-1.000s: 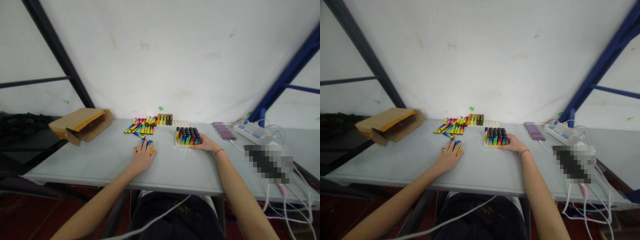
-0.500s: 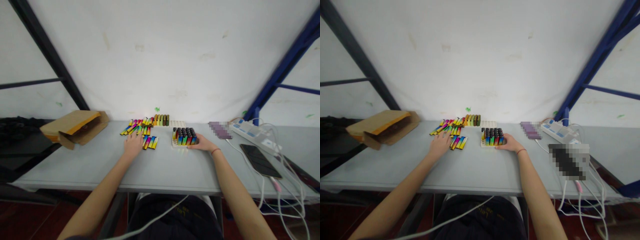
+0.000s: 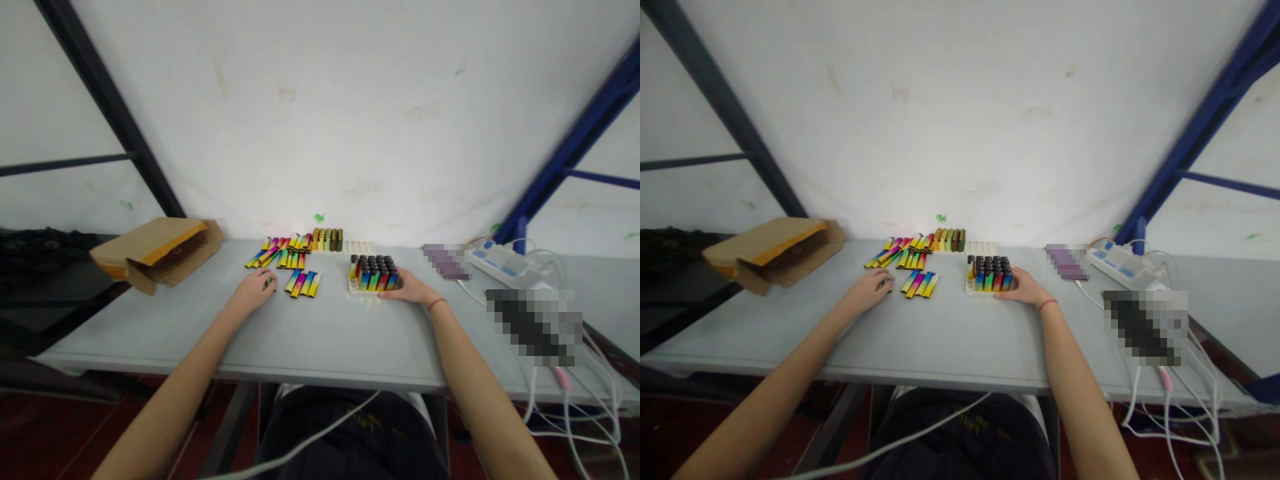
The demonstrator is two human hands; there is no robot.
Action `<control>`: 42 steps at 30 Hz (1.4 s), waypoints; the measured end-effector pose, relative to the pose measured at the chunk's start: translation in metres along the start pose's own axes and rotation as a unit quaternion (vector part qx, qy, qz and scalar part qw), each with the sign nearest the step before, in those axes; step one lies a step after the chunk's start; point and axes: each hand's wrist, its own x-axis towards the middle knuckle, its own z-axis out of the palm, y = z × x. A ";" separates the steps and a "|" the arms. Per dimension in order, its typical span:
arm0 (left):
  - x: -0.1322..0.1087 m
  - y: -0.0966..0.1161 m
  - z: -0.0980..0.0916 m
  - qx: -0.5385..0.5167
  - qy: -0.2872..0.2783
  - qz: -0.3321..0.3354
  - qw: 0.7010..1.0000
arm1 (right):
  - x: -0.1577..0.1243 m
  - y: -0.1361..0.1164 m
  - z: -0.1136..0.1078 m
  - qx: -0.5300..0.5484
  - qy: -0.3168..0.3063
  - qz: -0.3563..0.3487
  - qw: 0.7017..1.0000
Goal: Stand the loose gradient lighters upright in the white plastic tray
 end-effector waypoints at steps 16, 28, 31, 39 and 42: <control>-0.006 0.099 0.023 0.104 -0.075 0.067 0.990 | -0.002 -0.010 0.000 0.028 0.023 0.013 0.999; -0.011 0.064 0.009 0.160 -0.060 0.029 0.985 | 0.000 -0.007 0.000 0.012 0.009 0.003 1.000; -0.007 0.065 0.008 0.170 -0.037 0.032 0.984 | -0.001 -0.008 0.000 0.011 0.012 0.007 1.000; -0.014 0.098 0.009 0.191 0.026 0.001 0.981 | 0.000 -0.008 0.000 0.002 0.004 0.009 1.000; -0.015 0.108 0.015 0.162 0.006 0.025 0.986 | -0.001 -0.009 0.000 0.013 0.020 0.018 1.000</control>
